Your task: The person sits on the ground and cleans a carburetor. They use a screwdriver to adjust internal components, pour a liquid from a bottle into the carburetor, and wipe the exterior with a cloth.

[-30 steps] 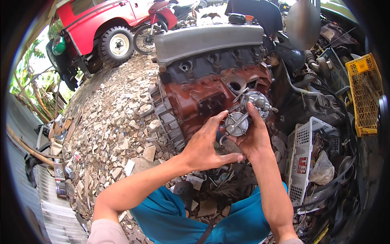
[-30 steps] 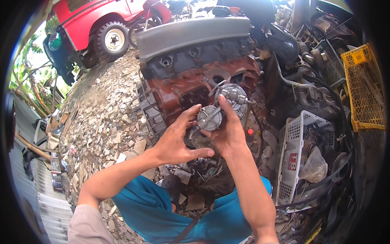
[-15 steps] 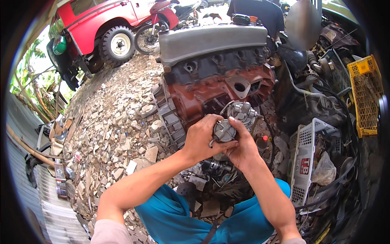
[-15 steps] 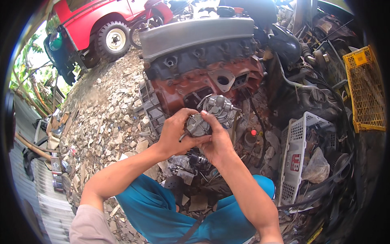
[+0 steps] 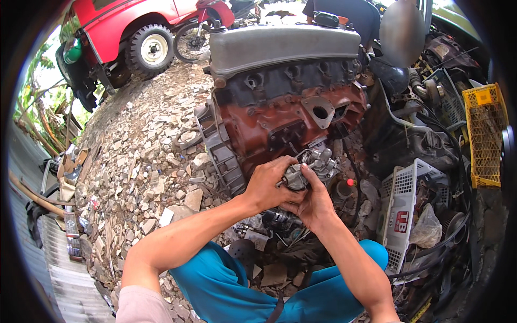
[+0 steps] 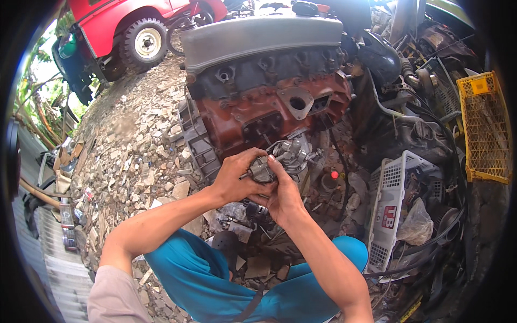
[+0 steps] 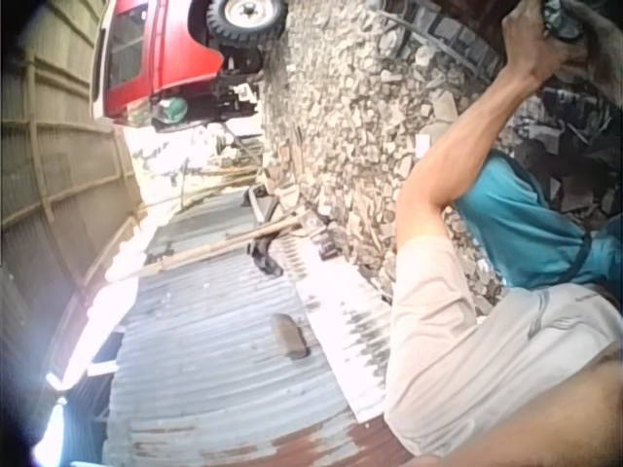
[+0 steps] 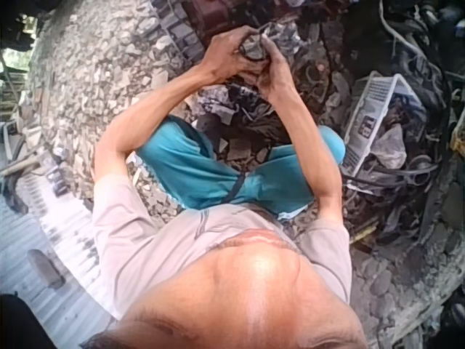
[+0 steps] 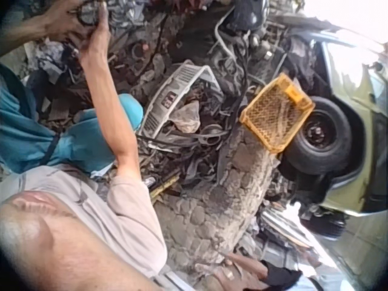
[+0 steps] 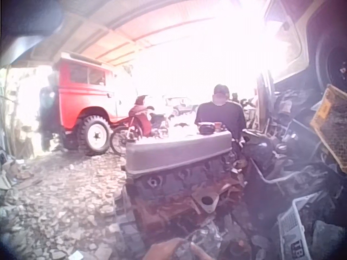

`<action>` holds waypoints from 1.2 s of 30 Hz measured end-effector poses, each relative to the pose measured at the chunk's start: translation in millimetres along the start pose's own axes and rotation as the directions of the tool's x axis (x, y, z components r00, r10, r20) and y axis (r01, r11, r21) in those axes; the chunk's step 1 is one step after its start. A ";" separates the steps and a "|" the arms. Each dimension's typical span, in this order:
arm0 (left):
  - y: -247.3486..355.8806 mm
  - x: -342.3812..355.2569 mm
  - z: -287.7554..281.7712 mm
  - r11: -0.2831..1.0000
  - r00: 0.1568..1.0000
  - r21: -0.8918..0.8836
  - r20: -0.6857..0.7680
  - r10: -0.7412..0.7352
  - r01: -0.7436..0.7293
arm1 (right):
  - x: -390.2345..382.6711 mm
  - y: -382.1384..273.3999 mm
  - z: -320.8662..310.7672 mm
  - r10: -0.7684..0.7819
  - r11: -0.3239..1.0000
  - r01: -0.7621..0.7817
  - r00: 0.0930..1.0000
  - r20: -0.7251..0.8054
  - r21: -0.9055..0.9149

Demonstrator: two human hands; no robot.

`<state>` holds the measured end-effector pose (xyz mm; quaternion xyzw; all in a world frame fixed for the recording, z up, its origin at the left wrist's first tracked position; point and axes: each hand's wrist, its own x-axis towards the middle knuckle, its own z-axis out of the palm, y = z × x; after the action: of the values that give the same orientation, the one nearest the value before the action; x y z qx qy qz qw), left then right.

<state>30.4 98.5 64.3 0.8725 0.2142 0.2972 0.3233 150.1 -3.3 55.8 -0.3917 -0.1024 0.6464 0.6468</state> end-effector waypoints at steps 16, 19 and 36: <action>-16.5 29.6 -0.4 0.994 0.995 -0.053 -0.031 -0.096 0.094 | 35.2 -16.1 2.0 -0.006 0.998 0.006 1.000 0.011 0.064; -21.0 33.1 -2.2 0.986 0.990 -0.115 -0.057 -0.129 0.122 | 42.3 -17.1 4.2 -0.008 0.999 0.006 0.999 0.036 0.053; -24.2 27.5 -10.3 0.998 0.994 0.037 -0.100 -0.041 0.045 | 49.6 -5.4 -5.7 0.021 0.996 -0.011 0.994 0.105 -0.090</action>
<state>39.3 135.5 64.3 0.8580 0.2545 0.3289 0.3015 164.9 40.8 36.9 -0.3861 -0.1623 0.6662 0.6170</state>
